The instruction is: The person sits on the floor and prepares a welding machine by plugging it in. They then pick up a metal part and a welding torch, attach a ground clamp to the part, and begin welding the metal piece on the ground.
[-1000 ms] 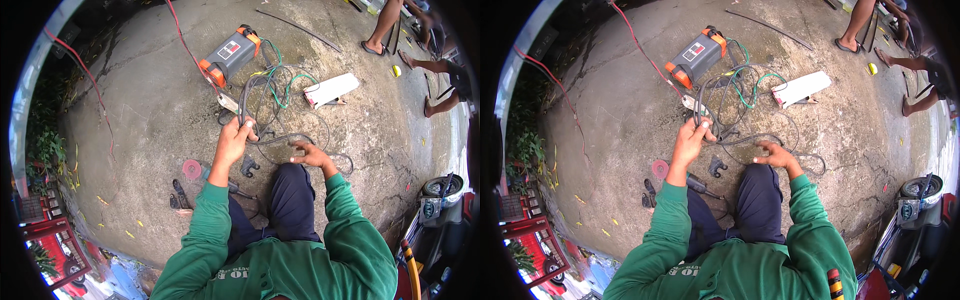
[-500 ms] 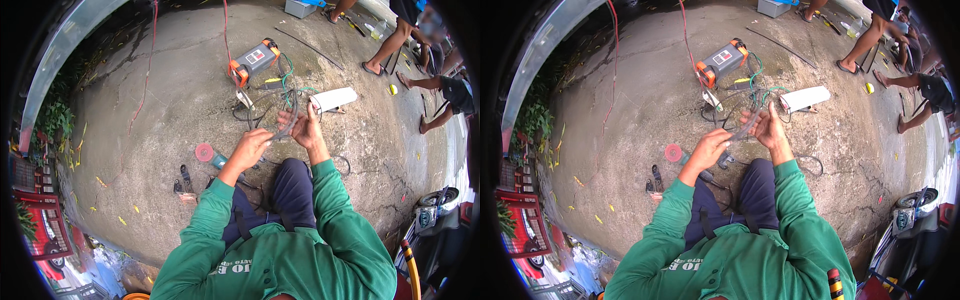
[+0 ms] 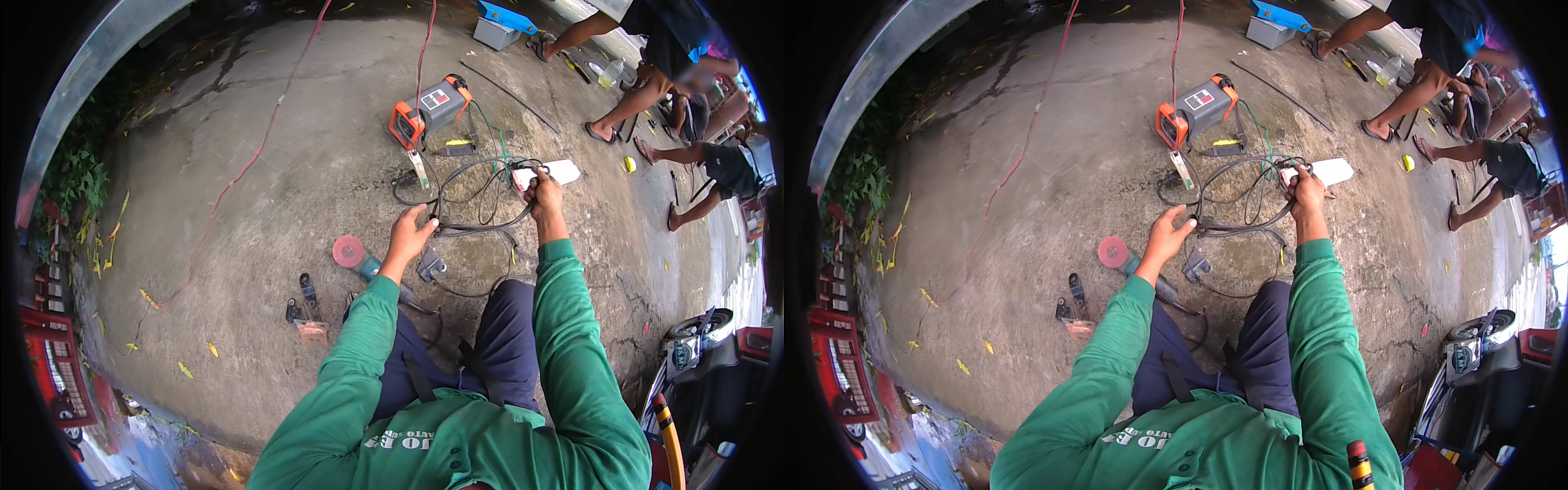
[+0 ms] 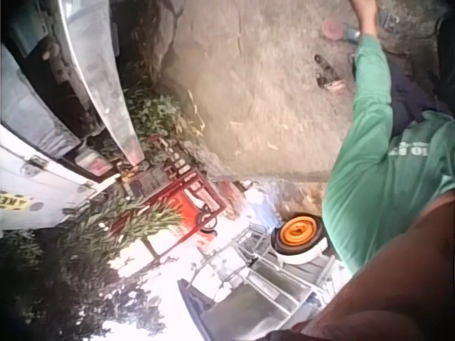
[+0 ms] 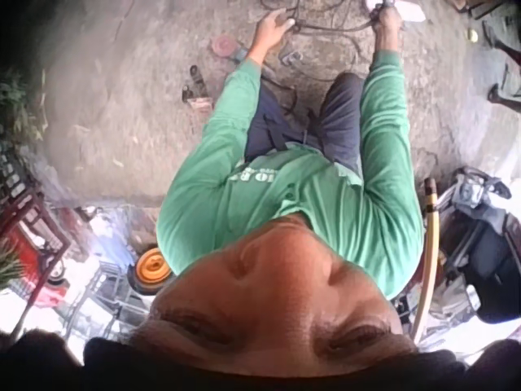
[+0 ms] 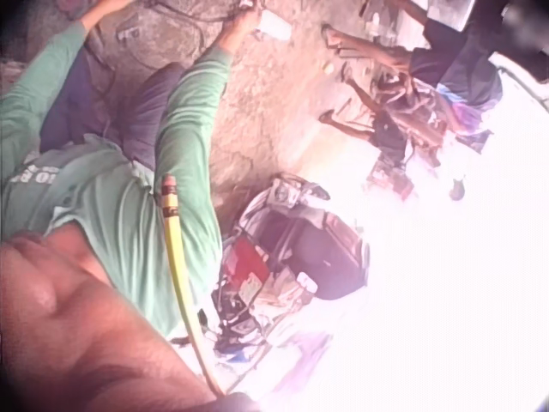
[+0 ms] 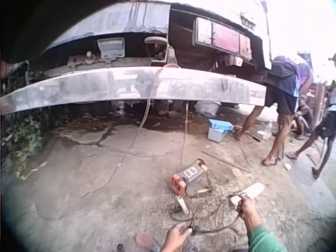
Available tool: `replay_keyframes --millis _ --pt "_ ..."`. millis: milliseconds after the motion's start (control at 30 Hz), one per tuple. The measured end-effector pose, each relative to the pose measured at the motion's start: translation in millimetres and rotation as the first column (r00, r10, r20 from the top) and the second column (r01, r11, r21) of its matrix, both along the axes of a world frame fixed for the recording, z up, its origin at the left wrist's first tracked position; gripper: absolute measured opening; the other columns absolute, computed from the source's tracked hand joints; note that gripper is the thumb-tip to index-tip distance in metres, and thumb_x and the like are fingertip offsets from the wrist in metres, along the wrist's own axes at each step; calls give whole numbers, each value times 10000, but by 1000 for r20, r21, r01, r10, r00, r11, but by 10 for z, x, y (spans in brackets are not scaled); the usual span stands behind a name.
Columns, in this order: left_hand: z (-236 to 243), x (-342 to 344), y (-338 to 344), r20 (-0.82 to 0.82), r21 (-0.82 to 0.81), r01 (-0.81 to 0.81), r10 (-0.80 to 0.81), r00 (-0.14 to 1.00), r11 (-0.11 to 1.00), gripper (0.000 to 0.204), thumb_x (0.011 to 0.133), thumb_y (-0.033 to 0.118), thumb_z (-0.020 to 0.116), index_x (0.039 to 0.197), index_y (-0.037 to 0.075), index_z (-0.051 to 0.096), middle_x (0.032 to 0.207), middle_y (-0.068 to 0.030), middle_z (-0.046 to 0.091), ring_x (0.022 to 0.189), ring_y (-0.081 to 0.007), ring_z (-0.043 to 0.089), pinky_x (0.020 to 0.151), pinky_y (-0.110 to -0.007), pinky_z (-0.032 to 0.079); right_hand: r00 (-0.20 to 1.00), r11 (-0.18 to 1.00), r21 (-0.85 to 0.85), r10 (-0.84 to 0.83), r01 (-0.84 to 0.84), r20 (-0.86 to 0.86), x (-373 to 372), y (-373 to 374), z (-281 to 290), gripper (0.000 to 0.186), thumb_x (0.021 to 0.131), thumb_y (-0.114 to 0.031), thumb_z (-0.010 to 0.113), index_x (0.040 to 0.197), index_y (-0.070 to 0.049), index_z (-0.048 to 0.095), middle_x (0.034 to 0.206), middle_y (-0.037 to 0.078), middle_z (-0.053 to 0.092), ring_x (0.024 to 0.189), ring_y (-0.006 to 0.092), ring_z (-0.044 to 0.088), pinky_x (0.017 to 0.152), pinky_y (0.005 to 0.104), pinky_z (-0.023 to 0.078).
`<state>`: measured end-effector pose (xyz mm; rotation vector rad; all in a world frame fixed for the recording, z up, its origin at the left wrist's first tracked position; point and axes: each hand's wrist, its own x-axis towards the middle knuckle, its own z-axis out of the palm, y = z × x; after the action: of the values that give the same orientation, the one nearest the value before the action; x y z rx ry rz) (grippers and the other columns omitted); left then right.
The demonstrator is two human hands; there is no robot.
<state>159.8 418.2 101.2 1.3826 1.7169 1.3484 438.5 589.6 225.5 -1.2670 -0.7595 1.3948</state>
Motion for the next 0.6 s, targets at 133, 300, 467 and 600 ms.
replay_keyframes --millis 133,300,467,600 --pt "-428 -279 267 137 -110 -11 26 990 994 395 961 283 694 1248 12 685 1215 -256 702 1149 -385 678 984 -430 523 918 992 -17 123 -125 376 -33 -72 63 279 1067 -299 553 1171 -55 639 882 65 704 630 164 629 511 320 489" --pt "-513 -220 459 566 -141 227 -109 817 964 398 987 309 684 1258 18 697 1205 -135 740 1127 -245 685 959 -358 518 950 945 274 96 -181 299 230 -135 357 308 1071 -275 565 1295 -82 654 1008 24 678 794 136 628 695 295 528" --pt "-355 -319 370 350 21 439 -417 839 898 507 874 227 823 1327 63 666 1304 -83 646 1231 -248 608 1019 -371 491 944 805 555 316 -211 -99 67 -529 1139 313 1076 -143 512 1360 -31 579 921 73 634 754 166 584 720 336 500" --pt "-113 130 244 -80 102 244 -237 968 964 537 759 184 878 1249 66 693 1309 -132 577 1240 -350 567 1047 -442 473 902 784 590 378 -193 -207 169 -768 1398 305 1073 -197 523 1309 -18 599 902 84 613 766 201 559 765 391 476"
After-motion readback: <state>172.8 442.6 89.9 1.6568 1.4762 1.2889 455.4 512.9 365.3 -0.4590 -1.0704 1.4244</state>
